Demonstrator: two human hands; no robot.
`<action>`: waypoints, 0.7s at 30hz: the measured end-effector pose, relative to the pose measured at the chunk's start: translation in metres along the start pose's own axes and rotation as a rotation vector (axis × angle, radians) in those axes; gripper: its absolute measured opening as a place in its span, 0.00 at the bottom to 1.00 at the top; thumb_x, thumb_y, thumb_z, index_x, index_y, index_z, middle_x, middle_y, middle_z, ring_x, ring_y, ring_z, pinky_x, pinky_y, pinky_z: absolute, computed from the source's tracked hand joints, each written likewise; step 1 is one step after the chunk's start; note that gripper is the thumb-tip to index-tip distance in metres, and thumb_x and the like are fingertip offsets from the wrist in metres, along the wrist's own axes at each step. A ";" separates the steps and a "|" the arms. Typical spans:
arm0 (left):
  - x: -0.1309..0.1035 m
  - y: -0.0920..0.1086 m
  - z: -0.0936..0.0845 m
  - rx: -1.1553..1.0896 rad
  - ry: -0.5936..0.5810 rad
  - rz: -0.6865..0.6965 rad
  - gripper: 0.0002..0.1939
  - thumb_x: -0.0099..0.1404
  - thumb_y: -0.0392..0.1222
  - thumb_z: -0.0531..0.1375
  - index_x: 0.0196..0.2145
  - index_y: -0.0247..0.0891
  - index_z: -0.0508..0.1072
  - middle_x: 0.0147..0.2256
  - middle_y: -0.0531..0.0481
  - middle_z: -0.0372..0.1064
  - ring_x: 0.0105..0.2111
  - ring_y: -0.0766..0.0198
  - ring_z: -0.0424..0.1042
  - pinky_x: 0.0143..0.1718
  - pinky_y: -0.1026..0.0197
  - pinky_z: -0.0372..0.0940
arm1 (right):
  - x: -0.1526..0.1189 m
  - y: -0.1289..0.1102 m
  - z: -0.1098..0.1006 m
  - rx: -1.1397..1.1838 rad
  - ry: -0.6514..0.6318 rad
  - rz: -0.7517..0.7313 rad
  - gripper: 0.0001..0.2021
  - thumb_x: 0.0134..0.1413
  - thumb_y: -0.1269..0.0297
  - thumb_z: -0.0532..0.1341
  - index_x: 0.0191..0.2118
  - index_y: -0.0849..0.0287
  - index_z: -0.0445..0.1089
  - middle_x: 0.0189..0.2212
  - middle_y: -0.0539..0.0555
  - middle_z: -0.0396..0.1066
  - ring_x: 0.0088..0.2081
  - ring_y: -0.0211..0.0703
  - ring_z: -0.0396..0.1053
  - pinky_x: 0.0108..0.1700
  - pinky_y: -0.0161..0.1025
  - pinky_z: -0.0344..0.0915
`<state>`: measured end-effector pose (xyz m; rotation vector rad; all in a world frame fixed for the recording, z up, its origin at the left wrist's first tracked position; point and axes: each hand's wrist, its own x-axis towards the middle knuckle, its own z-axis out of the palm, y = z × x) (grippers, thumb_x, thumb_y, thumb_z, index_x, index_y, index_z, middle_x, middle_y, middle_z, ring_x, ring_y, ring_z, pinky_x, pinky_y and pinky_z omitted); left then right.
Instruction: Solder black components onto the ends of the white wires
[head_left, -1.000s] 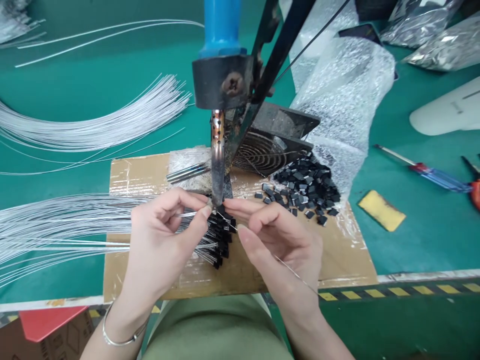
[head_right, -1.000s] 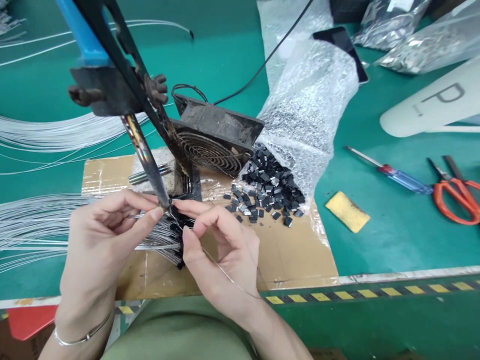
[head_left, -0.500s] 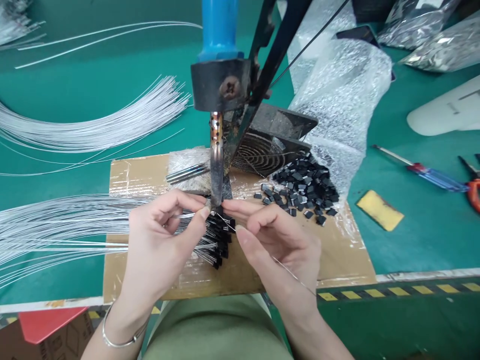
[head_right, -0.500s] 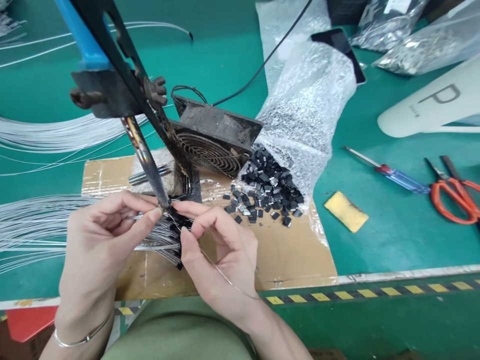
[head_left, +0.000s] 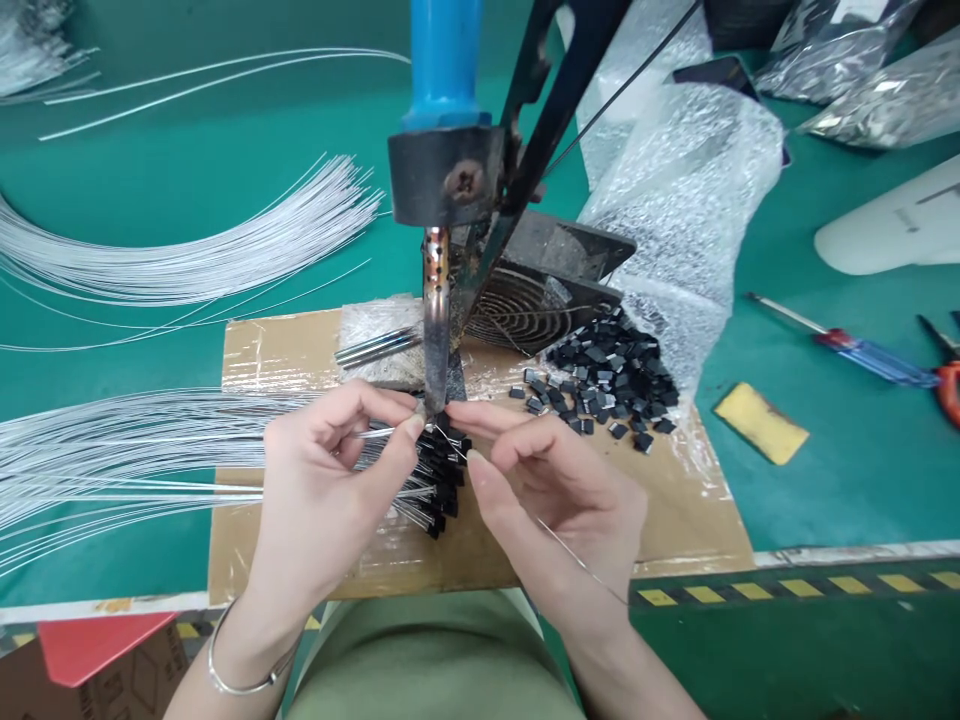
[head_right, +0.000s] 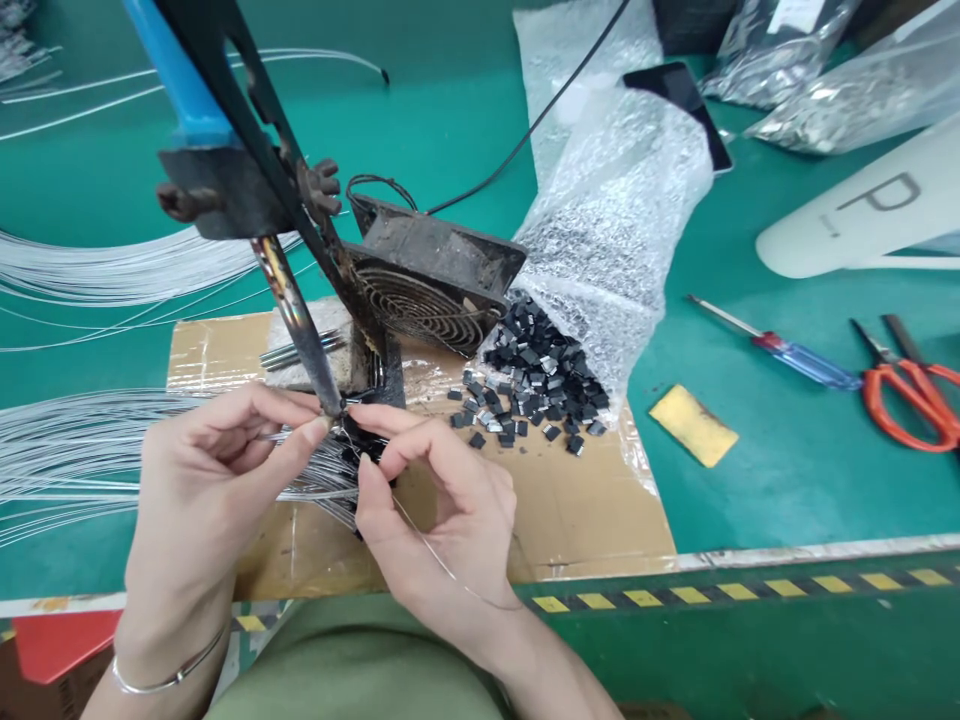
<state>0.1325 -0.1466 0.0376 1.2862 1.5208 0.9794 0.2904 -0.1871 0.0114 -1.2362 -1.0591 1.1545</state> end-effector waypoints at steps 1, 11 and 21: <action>0.000 0.000 0.000 -0.004 0.002 0.001 0.06 0.62 0.32 0.69 0.29 0.41 0.80 0.33 0.54 0.81 0.30 0.69 0.76 0.29 0.70 0.66 | 0.000 0.000 0.000 -0.002 -0.002 0.005 0.09 0.63 0.72 0.67 0.33 0.53 0.70 0.52 0.56 0.82 0.55 0.52 0.80 0.63 0.51 0.73; -0.001 -0.001 0.001 -0.027 0.012 0.000 0.06 0.61 0.31 0.69 0.29 0.40 0.81 0.33 0.52 0.81 0.33 0.66 0.79 0.32 0.70 0.71 | 0.000 0.000 -0.001 -0.011 -0.014 -0.009 0.08 0.63 0.72 0.66 0.33 0.53 0.70 0.53 0.57 0.82 0.54 0.53 0.80 0.63 0.53 0.73; -0.001 0.001 0.001 -0.038 0.005 -0.013 0.07 0.60 0.29 0.70 0.28 0.40 0.80 0.32 0.53 0.81 0.33 0.67 0.80 0.34 0.71 0.70 | 0.001 0.000 0.001 -0.029 -0.002 -0.016 0.09 0.63 0.72 0.67 0.33 0.53 0.70 0.52 0.55 0.82 0.54 0.50 0.81 0.62 0.50 0.74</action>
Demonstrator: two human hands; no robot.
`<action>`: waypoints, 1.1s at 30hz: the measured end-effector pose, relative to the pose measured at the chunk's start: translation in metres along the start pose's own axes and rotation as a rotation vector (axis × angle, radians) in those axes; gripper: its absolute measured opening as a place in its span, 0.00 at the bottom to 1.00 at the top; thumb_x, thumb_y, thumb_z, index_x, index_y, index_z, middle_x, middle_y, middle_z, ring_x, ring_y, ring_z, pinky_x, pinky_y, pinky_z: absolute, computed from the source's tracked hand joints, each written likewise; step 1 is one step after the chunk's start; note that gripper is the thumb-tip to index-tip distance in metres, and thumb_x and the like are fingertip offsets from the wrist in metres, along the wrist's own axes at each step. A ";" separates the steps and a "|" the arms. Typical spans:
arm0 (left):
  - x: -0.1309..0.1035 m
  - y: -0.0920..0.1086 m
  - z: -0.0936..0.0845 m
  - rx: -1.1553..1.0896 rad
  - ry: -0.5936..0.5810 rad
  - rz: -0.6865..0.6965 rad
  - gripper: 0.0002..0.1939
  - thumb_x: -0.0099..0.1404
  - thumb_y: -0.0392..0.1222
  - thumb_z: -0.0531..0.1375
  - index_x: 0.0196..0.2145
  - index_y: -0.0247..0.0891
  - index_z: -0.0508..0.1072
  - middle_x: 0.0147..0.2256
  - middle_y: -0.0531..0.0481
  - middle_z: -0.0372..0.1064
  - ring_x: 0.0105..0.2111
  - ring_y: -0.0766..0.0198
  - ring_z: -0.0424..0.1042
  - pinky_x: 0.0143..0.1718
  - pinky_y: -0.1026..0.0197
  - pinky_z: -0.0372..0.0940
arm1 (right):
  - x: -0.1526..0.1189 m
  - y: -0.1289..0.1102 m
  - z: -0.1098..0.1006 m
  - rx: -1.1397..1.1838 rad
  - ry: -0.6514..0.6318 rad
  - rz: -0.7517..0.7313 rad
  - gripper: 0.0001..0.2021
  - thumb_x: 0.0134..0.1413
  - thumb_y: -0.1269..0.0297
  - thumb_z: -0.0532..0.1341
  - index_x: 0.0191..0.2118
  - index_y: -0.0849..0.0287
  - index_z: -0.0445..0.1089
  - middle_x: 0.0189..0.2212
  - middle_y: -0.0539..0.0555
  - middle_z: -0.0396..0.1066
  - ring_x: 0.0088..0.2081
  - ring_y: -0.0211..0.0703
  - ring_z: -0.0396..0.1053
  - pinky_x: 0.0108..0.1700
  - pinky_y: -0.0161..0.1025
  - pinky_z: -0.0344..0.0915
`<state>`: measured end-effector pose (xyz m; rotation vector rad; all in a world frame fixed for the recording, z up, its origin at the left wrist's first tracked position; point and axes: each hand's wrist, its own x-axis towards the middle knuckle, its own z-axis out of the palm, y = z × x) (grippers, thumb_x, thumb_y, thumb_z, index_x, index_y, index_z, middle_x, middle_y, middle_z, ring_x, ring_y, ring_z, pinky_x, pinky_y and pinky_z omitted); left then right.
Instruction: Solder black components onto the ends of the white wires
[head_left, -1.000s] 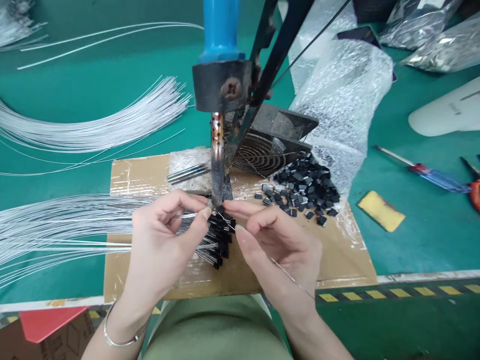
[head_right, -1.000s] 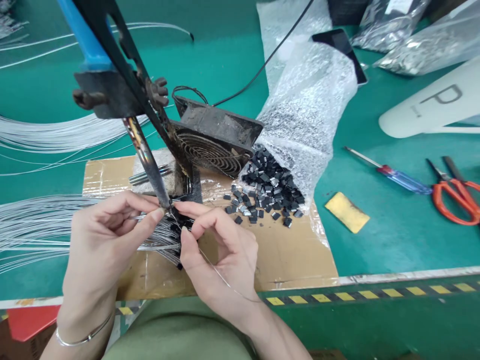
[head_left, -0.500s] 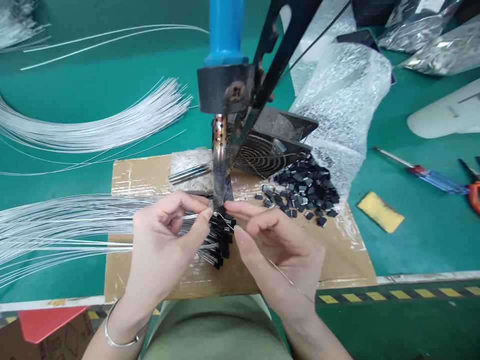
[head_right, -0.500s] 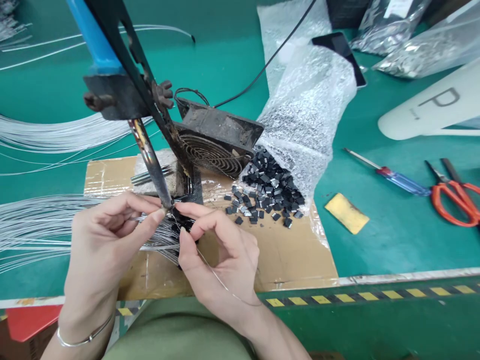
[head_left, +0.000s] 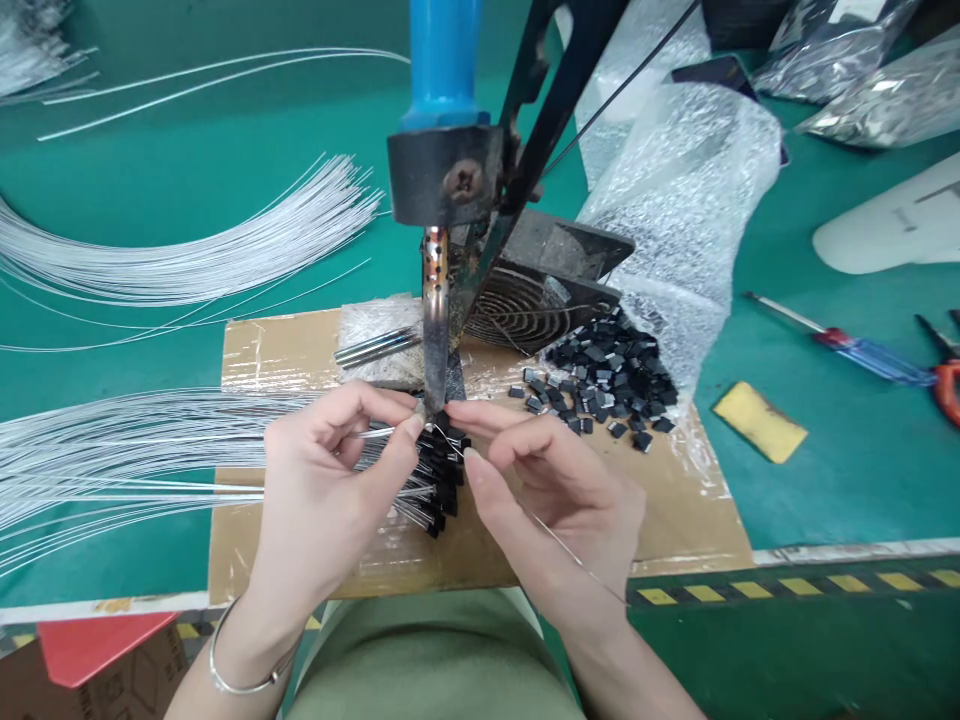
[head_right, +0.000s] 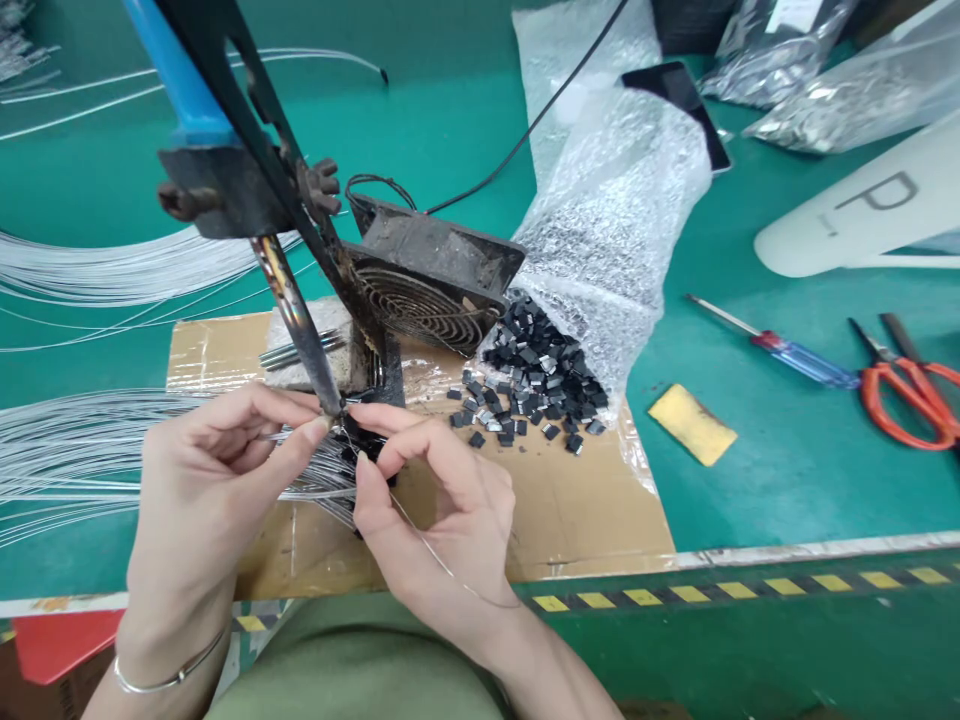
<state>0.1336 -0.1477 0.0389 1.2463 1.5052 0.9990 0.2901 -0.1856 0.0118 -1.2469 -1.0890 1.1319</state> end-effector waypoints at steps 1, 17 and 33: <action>0.000 0.000 0.000 0.002 0.004 0.003 0.07 0.60 0.29 0.70 0.29 0.40 0.80 0.32 0.53 0.81 0.33 0.67 0.80 0.34 0.70 0.71 | 0.000 0.000 0.000 -0.002 0.003 -0.003 0.09 0.63 0.72 0.67 0.33 0.53 0.70 0.51 0.55 0.82 0.53 0.51 0.81 0.62 0.51 0.74; 0.001 -0.002 0.000 0.002 -0.018 0.004 0.06 0.62 0.32 0.69 0.29 0.39 0.80 0.33 0.52 0.81 0.32 0.67 0.79 0.32 0.70 0.69 | 0.000 0.001 0.000 -0.016 0.007 -0.009 0.09 0.64 0.71 0.67 0.33 0.53 0.70 0.50 0.56 0.83 0.53 0.50 0.81 0.59 0.48 0.75; -0.001 0.000 0.001 -0.016 -0.005 0.006 0.07 0.62 0.31 0.69 0.29 0.40 0.80 0.34 0.54 0.82 0.34 0.69 0.80 0.35 0.71 0.70 | 0.000 0.002 0.003 -0.035 0.026 -0.073 0.09 0.62 0.74 0.67 0.33 0.53 0.71 0.50 0.53 0.83 0.51 0.46 0.81 0.57 0.44 0.75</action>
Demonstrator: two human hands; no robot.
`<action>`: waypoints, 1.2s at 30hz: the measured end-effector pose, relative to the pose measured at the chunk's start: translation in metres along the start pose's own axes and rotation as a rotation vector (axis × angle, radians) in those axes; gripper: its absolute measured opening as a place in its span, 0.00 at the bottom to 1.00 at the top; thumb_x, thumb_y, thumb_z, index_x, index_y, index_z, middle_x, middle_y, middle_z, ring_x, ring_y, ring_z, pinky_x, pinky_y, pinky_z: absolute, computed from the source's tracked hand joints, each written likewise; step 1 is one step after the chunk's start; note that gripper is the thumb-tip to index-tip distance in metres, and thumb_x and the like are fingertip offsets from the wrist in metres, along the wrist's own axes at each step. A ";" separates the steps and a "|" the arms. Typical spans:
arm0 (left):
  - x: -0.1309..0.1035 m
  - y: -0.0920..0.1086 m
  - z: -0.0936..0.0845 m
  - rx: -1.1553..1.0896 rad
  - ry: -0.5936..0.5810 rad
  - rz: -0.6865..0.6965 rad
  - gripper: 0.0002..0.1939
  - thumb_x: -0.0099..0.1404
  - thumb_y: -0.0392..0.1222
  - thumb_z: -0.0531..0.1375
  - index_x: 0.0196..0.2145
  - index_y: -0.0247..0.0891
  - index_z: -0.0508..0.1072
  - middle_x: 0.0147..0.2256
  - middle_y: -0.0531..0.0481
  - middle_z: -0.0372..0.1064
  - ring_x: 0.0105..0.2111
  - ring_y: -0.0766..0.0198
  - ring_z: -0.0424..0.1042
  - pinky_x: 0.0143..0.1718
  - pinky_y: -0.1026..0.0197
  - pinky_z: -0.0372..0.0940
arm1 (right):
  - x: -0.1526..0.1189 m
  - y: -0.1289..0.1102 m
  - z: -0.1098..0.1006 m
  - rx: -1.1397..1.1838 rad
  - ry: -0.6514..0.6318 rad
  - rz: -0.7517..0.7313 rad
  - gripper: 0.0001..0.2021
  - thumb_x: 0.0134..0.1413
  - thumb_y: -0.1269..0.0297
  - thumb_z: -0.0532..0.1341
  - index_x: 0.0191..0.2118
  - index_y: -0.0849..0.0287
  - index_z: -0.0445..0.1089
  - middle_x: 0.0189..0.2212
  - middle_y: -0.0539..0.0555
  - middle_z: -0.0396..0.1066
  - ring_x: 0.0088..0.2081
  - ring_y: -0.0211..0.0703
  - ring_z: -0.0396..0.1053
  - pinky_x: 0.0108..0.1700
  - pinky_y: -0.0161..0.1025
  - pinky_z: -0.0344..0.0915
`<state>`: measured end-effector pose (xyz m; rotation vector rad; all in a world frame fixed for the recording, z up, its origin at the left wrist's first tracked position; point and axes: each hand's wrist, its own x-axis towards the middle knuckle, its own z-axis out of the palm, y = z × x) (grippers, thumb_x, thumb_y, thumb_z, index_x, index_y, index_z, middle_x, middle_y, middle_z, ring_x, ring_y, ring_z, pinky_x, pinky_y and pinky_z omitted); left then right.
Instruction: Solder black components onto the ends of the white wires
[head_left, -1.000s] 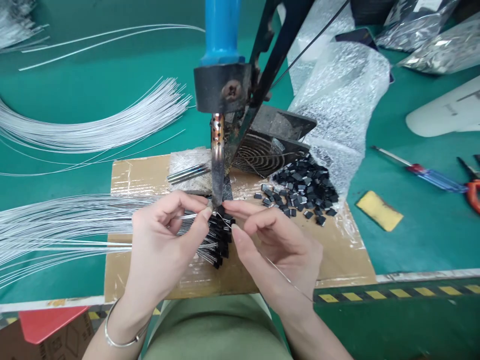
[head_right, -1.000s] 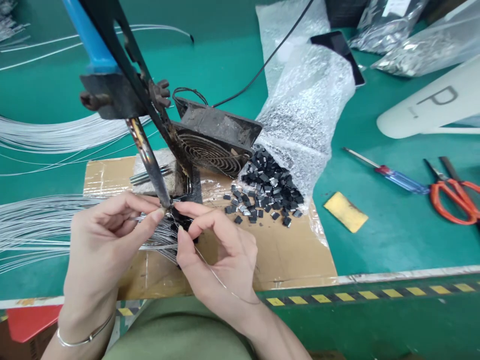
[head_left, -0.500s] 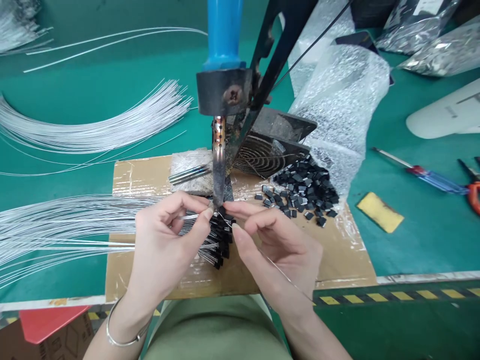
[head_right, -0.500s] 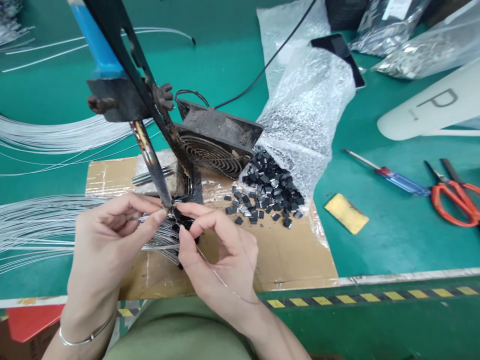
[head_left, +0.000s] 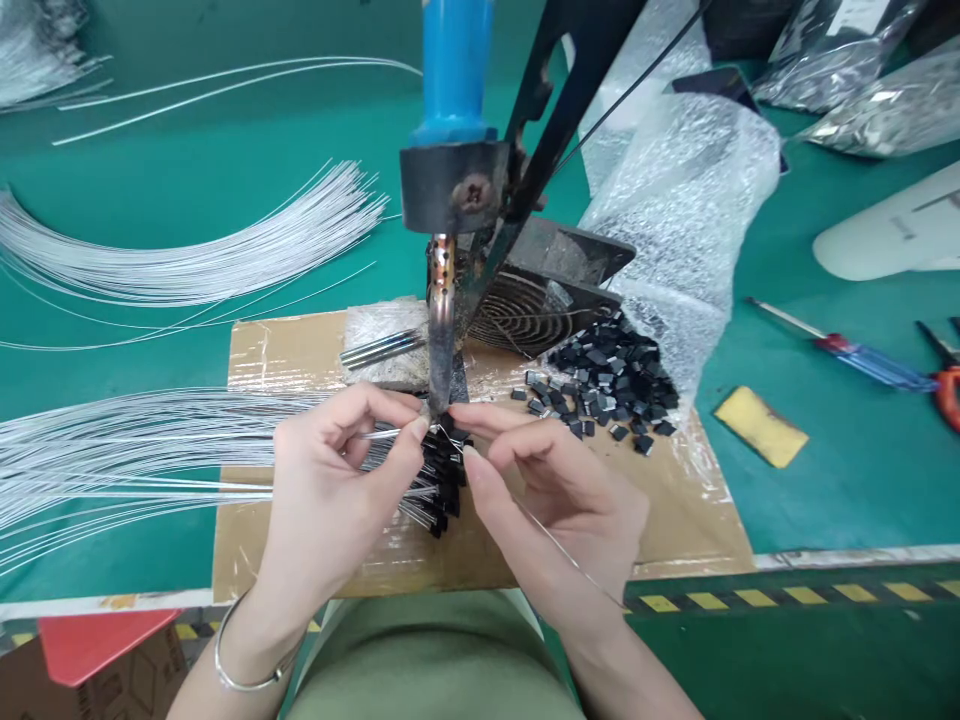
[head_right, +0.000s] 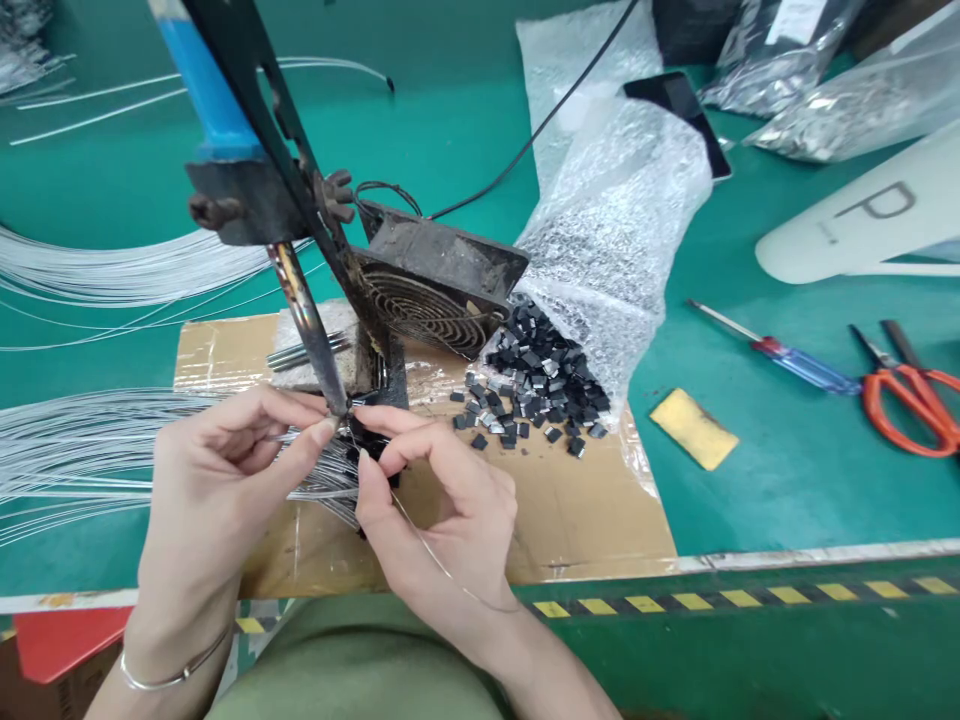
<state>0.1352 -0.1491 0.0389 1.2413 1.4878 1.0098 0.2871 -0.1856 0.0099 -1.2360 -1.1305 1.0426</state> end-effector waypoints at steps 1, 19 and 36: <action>0.000 0.000 0.000 0.002 0.000 0.005 0.07 0.62 0.30 0.69 0.29 0.40 0.80 0.34 0.54 0.82 0.34 0.69 0.80 0.35 0.72 0.70 | 0.000 0.000 0.000 -0.003 0.003 -0.005 0.09 0.62 0.74 0.67 0.33 0.53 0.72 0.49 0.53 0.83 0.51 0.46 0.81 0.57 0.44 0.75; 0.000 -0.002 -0.002 0.014 -0.016 0.016 0.06 0.62 0.31 0.69 0.29 0.40 0.80 0.34 0.54 0.82 0.34 0.68 0.80 0.35 0.71 0.71 | 0.000 0.003 0.000 -0.017 0.008 -0.014 0.09 0.61 0.74 0.68 0.33 0.53 0.72 0.49 0.53 0.83 0.51 0.47 0.82 0.55 0.43 0.76; 0.000 -0.002 -0.003 0.006 -0.027 0.012 0.06 0.63 0.32 0.69 0.29 0.39 0.80 0.34 0.53 0.81 0.34 0.68 0.79 0.35 0.70 0.70 | 0.001 0.003 0.000 -0.027 0.014 -0.027 0.08 0.61 0.74 0.68 0.34 0.53 0.73 0.47 0.54 0.83 0.51 0.49 0.82 0.54 0.45 0.77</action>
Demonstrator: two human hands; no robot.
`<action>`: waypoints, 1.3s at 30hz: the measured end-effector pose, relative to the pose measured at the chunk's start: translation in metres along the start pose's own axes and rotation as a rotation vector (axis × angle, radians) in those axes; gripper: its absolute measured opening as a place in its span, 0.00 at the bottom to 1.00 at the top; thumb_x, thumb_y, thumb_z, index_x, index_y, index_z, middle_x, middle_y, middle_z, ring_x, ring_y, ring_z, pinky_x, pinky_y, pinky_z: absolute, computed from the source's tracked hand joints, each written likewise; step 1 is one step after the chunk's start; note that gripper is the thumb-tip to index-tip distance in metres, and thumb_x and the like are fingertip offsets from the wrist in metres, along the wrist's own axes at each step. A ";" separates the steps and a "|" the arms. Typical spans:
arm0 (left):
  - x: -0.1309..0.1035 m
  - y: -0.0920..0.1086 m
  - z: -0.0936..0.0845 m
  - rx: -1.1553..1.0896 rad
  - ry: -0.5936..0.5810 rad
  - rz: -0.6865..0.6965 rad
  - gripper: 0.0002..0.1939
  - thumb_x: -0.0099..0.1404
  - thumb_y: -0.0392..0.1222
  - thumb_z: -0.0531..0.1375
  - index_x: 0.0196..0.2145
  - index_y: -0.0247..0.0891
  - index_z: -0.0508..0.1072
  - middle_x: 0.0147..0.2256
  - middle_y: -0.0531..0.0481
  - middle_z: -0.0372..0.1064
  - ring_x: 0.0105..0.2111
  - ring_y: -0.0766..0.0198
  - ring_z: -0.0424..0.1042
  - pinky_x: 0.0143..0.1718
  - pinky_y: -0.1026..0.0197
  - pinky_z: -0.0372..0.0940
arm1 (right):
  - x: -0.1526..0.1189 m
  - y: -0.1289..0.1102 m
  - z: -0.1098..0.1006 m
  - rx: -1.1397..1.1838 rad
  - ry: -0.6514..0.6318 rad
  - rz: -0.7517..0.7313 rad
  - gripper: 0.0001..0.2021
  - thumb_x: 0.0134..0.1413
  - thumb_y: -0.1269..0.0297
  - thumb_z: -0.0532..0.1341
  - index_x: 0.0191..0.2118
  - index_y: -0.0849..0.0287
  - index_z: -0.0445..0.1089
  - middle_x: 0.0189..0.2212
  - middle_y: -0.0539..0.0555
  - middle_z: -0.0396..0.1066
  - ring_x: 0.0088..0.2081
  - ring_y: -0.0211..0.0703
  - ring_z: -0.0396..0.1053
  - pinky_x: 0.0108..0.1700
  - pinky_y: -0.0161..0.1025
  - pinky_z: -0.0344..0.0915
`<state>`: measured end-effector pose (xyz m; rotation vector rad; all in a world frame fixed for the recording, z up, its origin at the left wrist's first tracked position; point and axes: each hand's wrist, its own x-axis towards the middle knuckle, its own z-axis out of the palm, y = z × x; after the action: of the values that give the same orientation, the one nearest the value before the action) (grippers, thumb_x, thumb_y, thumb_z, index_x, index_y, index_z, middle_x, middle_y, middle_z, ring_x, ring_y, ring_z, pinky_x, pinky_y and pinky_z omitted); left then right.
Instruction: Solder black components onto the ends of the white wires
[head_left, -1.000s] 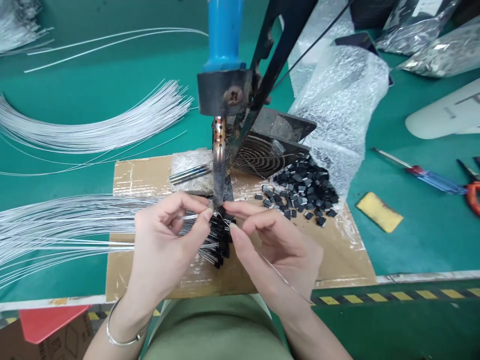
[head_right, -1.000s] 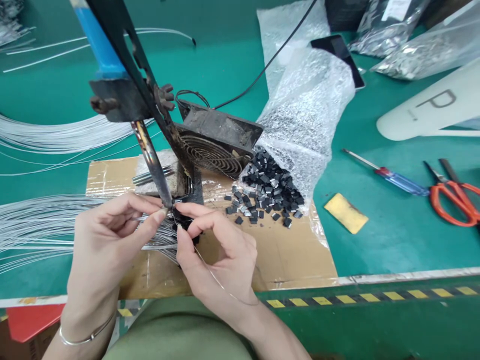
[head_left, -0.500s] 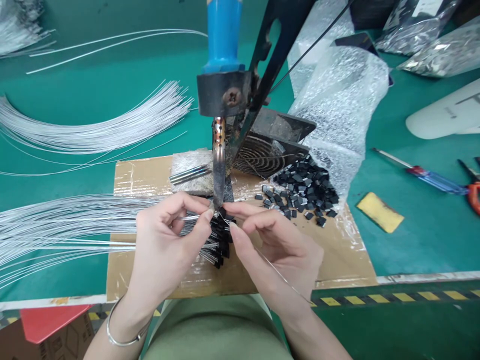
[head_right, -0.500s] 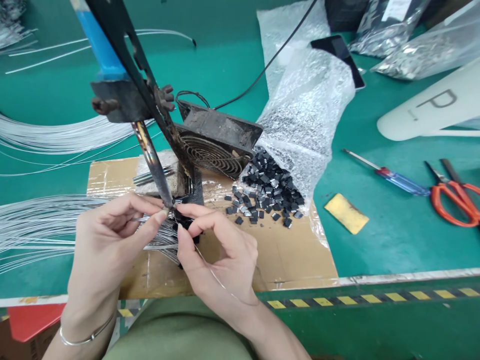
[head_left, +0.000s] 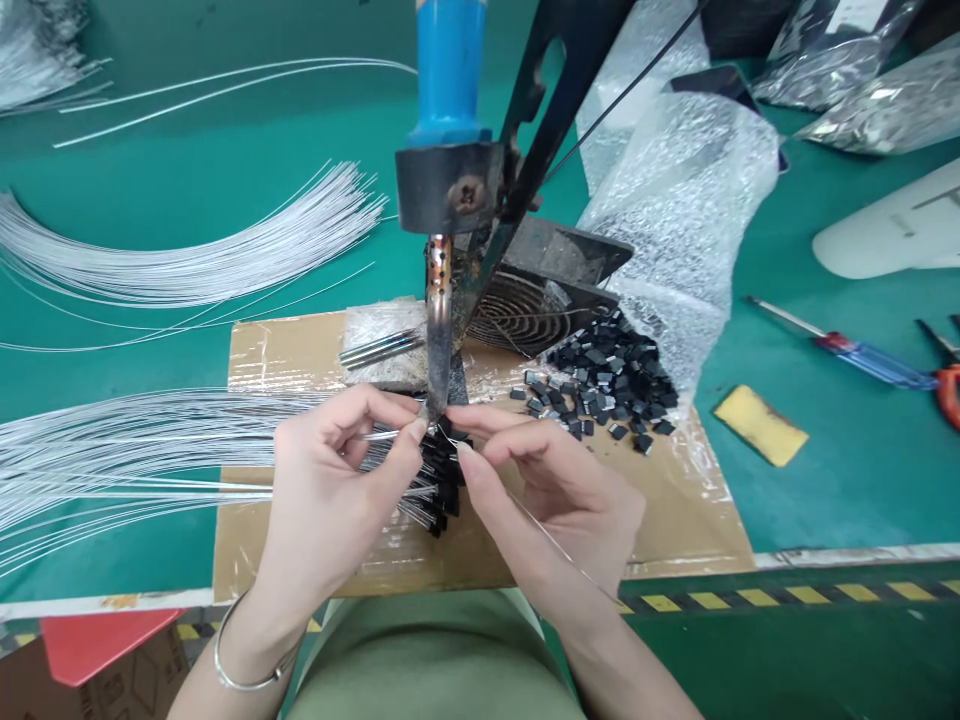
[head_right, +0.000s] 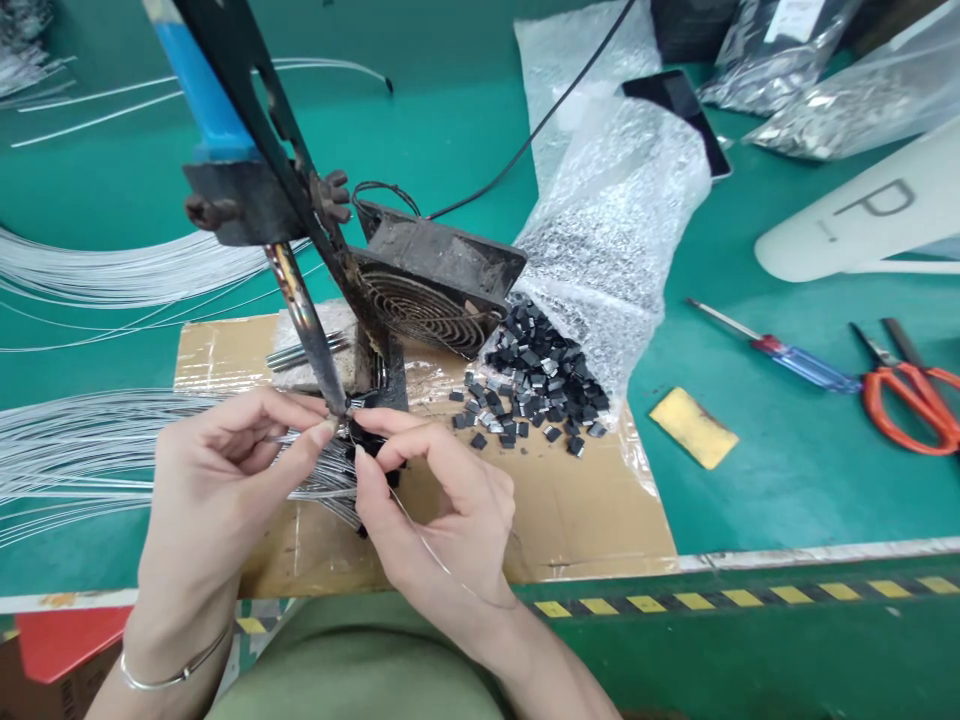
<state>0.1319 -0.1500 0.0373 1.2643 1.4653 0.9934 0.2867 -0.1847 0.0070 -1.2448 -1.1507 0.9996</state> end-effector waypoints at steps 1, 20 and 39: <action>0.000 0.000 0.000 0.003 0.001 -0.002 0.06 0.63 0.32 0.69 0.29 0.40 0.80 0.34 0.53 0.81 0.34 0.68 0.79 0.34 0.70 0.70 | 0.000 0.000 0.000 0.000 0.001 0.000 0.08 0.61 0.74 0.68 0.34 0.53 0.73 0.47 0.54 0.83 0.51 0.49 0.82 0.54 0.45 0.77; 0.001 0.000 0.000 0.022 -0.004 -0.003 0.06 0.63 0.33 0.69 0.29 0.40 0.80 0.33 0.53 0.81 0.32 0.68 0.77 0.33 0.69 0.68 | -0.001 0.000 0.000 -0.010 0.012 0.008 0.07 0.61 0.73 0.69 0.34 0.54 0.74 0.46 0.56 0.84 0.49 0.51 0.82 0.52 0.47 0.78; 0.000 0.001 0.000 0.047 0.011 -0.018 0.06 0.62 0.34 0.70 0.28 0.40 0.80 0.32 0.52 0.80 0.31 0.65 0.77 0.31 0.66 0.68 | 0.000 0.002 0.000 0.002 0.022 -0.002 0.07 0.62 0.72 0.68 0.34 0.54 0.74 0.44 0.56 0.84 0.48 0.51 0.83 0.51 0.48 0.78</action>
<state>0.1320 -0.1496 0.0378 1.2791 1.5138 0.9603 0.2864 -0.1850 0.0053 -1.2505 -1.1334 0.9828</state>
